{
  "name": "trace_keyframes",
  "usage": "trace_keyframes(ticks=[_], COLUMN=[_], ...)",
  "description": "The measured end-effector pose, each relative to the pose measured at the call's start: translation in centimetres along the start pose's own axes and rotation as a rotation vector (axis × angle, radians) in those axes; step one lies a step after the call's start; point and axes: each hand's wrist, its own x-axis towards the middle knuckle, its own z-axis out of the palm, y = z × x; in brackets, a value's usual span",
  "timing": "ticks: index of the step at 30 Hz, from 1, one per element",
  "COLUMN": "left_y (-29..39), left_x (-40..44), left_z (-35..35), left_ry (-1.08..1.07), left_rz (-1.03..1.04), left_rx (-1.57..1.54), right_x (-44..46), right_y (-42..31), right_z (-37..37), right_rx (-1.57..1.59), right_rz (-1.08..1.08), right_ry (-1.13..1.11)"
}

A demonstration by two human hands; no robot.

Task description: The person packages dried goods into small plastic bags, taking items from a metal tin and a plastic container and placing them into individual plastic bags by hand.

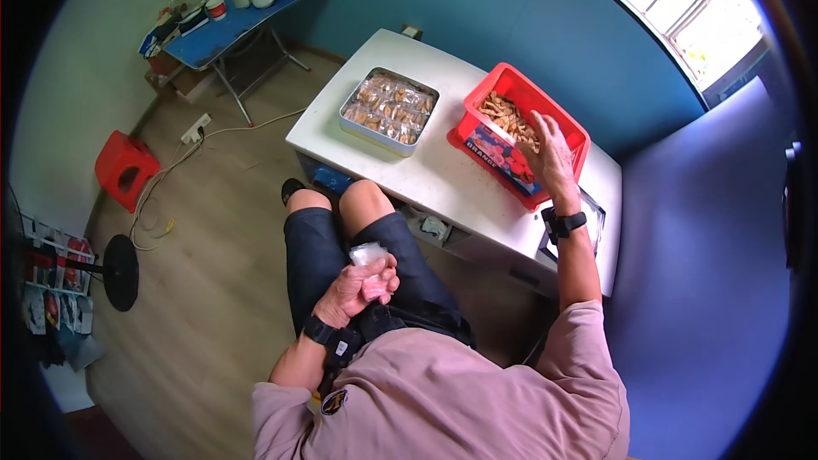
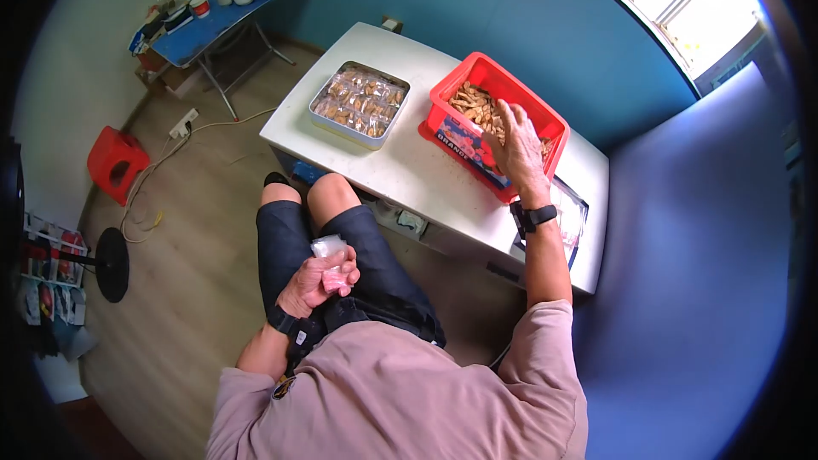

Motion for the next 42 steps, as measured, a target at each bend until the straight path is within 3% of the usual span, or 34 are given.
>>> trace_keyframes(ticks=[1,4,8,20,24,26,28,30,32,36,38,40,42], left_y=[0.2,0.5,0.7,3.3,4.8,5.2,6.1,6.7,7.3,7.1,7.2,7.2,7.3], left_x=[0.2,0.4,0.5,2.3,3.0,3.5,3.9,3.8,3.4,3.7,3.8,3.9,3.9], left_z=[-0.1,-0.4,-1.1,-2.1,-1.9,-2.3,-1.8,-1.7,-1.7,-2.8,-3.0,-3.1,-2.9], left_ry=[-0.005,-0.029,-0.013,-0.097,-0.138,-0.154,-0.206,-0.205,-0.238,-0.272,-0.263,-0.277,-0.272], left_rz=[0.007,-0.012,-0.049,-0.143,-0.106,-0.107,-0.125,-0.122,-0.145,-0.138,-0.13,-0.143,-0.15], left_rx=[-0.009,-0.05,-0.068,-0.062,-0.037,-0.028,-0.031,-0.045,-0.044,-0.106,-0.117,-0.107,-0.099], right_x=[0.3,0.0,-1.1,-2.0,1.2,3.0,5.1,7.6,10.7,14.8,15.6,16.0,16.5], right_y=[0.7,0.9,0.8,-3.5,-9.4,-12.6,-13.9,-13.8,-14.1,-13.7,-13.7,-13.8,-13.5], right_z=[0.9,2.6,5.0,2.1,1.6,3.1,5.9,10.2,13.5,20.2,22.3,23.6,24.3], right_rx=[-0.187,-0.037,-0.124,-0.086,-0.002,0.173,0.355,0.361,0.431,0.183,0.163,0.154,0.12], right_rz=[-0.07,0.119,0.126,0.068,-0.055,-0.1,-0.071,-0.056,0.151,-0.032,-0.008,-0.08,-0.044], right_ry=[-0.029,-0.478,-0.278,-0.322,-0.226,-0.223,-0.38,-0.347,-0.44,-0.486,-0.536,-0.413,-0.493])
